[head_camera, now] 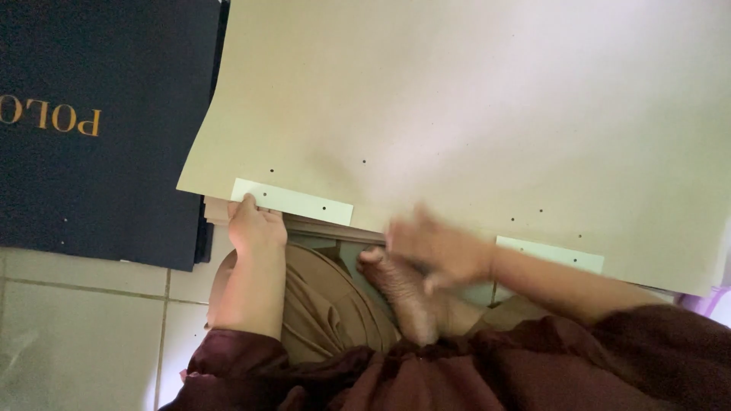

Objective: The person applies glue to small white paper strips with a cotton swab and attaches them to large paper sheets.

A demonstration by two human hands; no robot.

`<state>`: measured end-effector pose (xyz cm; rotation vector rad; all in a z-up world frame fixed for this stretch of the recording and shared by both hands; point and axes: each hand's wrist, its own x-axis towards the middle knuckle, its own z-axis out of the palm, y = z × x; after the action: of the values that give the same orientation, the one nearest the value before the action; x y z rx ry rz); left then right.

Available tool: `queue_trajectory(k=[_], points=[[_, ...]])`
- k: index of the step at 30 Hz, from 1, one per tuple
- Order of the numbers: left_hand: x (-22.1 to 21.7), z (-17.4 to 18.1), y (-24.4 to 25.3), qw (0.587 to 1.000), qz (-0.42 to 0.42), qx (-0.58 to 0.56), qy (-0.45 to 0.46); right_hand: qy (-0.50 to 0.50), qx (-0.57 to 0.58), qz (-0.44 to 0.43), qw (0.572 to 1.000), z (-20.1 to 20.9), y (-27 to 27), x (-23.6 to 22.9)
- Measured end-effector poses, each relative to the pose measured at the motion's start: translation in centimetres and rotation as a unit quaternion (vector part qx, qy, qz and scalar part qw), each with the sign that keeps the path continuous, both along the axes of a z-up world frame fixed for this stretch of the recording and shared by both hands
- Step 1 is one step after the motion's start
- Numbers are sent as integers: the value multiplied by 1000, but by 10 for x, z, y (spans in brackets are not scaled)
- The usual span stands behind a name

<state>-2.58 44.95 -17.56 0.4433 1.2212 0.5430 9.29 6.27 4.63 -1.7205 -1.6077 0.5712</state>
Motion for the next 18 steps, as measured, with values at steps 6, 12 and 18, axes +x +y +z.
queue_trajectory(k=[6,12,18], points=[[17,105,-34,999,-43,6,13,-140,-21,-25,990,-48,-32,22],[16,100,-35,1000,-11,19,-2,-207,-194,-242,928,-47,60,114],[-13,23,-3,999,-10,25,-39,-43,-11,5,999,-52,5,-53]])
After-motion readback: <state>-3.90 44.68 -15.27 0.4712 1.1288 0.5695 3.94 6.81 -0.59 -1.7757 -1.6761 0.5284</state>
